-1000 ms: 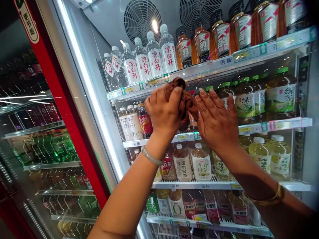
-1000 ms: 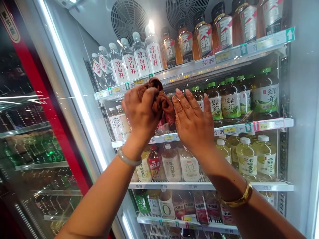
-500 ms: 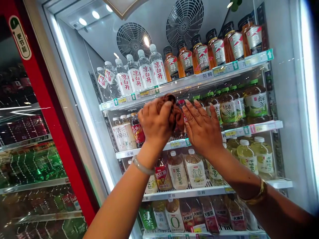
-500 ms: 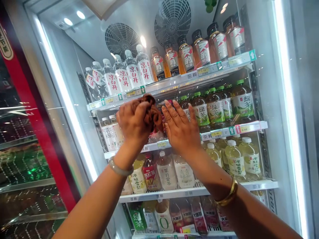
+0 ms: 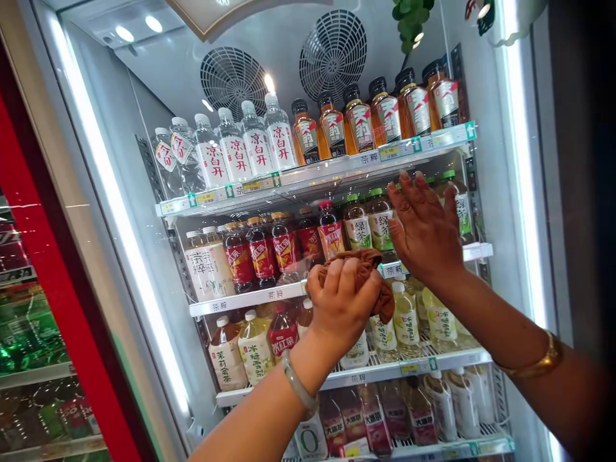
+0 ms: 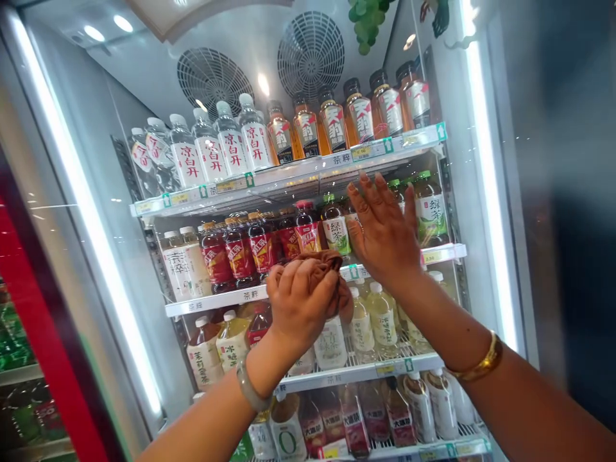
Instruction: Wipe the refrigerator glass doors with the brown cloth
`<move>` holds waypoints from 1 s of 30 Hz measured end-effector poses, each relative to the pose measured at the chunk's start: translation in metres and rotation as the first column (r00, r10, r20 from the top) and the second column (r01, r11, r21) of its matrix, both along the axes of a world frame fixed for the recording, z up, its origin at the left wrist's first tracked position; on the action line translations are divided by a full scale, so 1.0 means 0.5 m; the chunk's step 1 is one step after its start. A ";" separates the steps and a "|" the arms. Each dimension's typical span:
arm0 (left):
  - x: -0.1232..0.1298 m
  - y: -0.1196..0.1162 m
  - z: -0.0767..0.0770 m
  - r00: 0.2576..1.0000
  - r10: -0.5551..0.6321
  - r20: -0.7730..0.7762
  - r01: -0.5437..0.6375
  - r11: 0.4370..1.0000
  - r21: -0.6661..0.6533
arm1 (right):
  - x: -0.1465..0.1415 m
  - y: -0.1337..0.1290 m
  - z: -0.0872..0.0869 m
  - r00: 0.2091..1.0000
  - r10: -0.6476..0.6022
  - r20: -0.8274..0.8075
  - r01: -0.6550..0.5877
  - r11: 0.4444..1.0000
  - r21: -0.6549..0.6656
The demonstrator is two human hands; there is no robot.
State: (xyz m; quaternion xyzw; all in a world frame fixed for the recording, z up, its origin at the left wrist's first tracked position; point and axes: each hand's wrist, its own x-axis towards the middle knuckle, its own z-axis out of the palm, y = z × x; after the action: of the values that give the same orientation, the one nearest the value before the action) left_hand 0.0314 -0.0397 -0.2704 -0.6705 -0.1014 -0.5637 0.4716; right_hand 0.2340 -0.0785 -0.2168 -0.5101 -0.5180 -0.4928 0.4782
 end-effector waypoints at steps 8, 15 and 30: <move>0.091 0.016 0.233 1.000 0.023 0.002 -0.023 0.998 -0.064 | 0.013 0.008 -0.011 0.999 0.031 0.017 -0.031 0.999 0.042; 0.073 0.022 0.254 0.975 0.050 0.216 -0.024 0.992 -0.121 | 0.023 0.009 -0.013 0.997 0.082 0.015 -0.083 0.995 0.060; 0.149 -0.011 0.284 0.956 0.157 0.248 -0.089 0.961 -0.263 | 0.035 0.006 -0.019 0.984 0.174 0.028 -0.174 0.985 0.019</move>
State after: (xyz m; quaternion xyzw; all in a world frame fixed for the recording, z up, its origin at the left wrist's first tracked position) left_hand 0.1062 -0.0452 -0.1284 -0.6348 -0.2756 -0.6007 0.4003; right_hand 0.2516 -0.0756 -0.2264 -0.4512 -0.5616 -0.4614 0.5179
